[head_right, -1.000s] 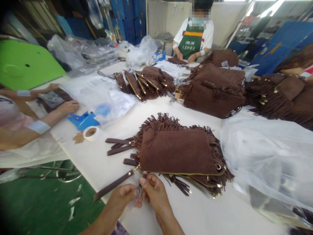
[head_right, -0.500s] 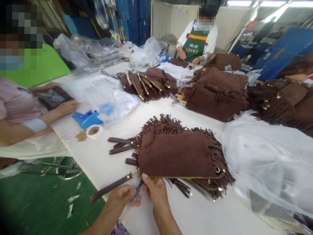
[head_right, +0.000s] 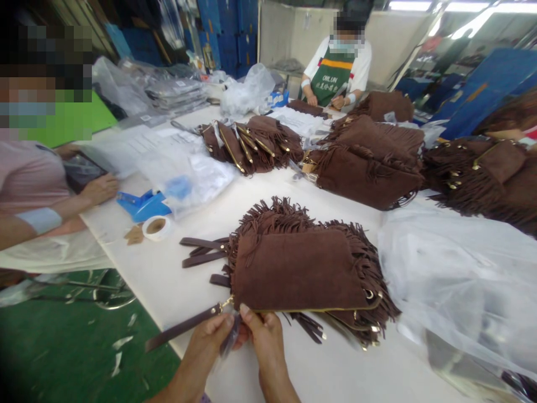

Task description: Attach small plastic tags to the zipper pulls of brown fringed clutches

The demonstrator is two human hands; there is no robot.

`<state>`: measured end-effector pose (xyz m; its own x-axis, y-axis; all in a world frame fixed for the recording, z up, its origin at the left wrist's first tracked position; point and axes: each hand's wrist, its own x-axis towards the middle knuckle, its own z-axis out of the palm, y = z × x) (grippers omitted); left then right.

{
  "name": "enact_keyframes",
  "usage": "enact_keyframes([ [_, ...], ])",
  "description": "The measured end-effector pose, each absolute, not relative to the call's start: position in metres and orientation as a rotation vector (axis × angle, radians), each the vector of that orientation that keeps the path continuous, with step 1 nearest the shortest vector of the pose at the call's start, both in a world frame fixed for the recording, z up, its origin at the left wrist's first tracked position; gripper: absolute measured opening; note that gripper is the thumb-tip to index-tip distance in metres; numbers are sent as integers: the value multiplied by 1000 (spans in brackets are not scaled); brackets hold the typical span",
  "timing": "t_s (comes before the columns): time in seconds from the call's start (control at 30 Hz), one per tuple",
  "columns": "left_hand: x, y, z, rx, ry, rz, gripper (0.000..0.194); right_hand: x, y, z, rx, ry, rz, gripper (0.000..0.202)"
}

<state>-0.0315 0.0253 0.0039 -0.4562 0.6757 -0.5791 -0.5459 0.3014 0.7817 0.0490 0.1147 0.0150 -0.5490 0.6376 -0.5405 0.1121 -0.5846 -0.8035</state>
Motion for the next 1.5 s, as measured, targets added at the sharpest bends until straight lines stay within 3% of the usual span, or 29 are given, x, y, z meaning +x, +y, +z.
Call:
enact_keyframes([
  [0.27, -26, 37, 6, 88, 1529, 1408, 53, 57, 117, 2, -1317, -1355, 2069, 42],
  [0.5, -24, 43, 17, -30, 1415, 1488, 33, 82, 108, 3, -1309, -1483, 1920, 36],
  [0.83, -23, 45, 8, 45, 1466, 1502, 49, 67, 108, 5, -1325, -1529, 1852, 35],
  [1.33, -27, 40, 3, -174, 1359, 1428, 52, 58, 101, -12, -1465, -1732, 1493, 32],
  [1.5, -34, 50, 8, -199, 1378, 1375, 42, 59, 100, -11, -1383, -1748, 1409, 28],
])
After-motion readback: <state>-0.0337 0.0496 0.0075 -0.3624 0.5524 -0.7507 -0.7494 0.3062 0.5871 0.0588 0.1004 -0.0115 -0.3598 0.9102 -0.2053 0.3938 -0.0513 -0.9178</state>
